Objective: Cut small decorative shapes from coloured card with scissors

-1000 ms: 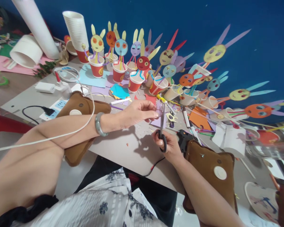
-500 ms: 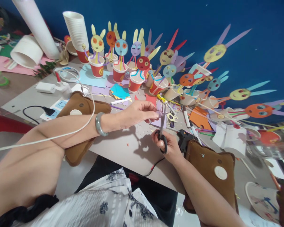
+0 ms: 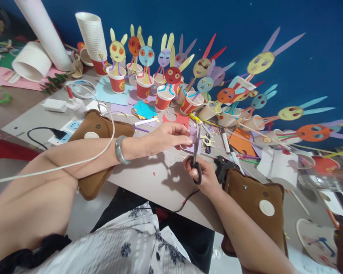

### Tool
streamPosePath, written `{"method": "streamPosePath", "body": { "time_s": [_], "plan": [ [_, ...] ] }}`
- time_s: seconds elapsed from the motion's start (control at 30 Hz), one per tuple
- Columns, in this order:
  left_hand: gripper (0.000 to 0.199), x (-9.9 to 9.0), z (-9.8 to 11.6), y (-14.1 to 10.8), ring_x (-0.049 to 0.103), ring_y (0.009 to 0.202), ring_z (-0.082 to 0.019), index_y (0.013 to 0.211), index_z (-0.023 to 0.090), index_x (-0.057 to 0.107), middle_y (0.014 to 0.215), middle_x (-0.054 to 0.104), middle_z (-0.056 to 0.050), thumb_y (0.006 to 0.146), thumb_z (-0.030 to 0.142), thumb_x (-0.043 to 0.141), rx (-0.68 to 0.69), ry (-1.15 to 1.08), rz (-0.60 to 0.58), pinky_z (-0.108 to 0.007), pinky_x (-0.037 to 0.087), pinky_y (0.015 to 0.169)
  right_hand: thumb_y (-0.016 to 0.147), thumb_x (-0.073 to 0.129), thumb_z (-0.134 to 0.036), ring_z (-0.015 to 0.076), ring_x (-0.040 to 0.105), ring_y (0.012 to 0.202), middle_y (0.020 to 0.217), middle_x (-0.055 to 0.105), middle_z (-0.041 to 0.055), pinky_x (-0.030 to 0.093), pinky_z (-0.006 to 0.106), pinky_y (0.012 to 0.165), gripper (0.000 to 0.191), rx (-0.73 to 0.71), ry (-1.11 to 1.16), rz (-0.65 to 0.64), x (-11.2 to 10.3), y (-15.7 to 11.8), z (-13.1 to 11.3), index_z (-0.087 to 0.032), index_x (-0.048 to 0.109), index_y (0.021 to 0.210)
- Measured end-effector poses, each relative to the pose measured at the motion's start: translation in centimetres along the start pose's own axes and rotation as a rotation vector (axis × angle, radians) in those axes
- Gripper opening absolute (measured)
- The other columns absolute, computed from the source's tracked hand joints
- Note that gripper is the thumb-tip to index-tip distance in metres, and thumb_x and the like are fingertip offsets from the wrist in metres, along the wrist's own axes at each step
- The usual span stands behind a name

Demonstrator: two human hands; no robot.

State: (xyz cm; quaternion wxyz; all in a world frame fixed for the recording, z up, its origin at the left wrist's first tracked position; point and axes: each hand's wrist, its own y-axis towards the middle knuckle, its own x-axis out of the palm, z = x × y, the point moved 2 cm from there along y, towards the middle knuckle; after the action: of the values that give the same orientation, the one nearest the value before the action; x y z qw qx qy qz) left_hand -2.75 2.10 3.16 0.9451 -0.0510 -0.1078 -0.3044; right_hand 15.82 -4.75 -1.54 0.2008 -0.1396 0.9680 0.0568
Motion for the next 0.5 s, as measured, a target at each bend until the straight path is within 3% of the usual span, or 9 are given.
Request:
{"method": "streamPosePath", "body": {
  "time_s": [0.5],
  "plan": [
    [0.013,0.02,0.07,-0.02,0.056,0.064,-0.005,0.074,0.012,0.058,0.069,0.062,0.001,0.083,0.014,0.067,0.004,0.007,0.012,-0.022,0.046,0.066,0.071,0.064,-0.081,0.0147,0.043,0.061,0.065,0.053,0.0013,0.031,0.029,0.058,0.064,0.014,0.012,0.030,-0.01,-0.02,0.05,-0.020,0.050,0.060]
  ]
}}
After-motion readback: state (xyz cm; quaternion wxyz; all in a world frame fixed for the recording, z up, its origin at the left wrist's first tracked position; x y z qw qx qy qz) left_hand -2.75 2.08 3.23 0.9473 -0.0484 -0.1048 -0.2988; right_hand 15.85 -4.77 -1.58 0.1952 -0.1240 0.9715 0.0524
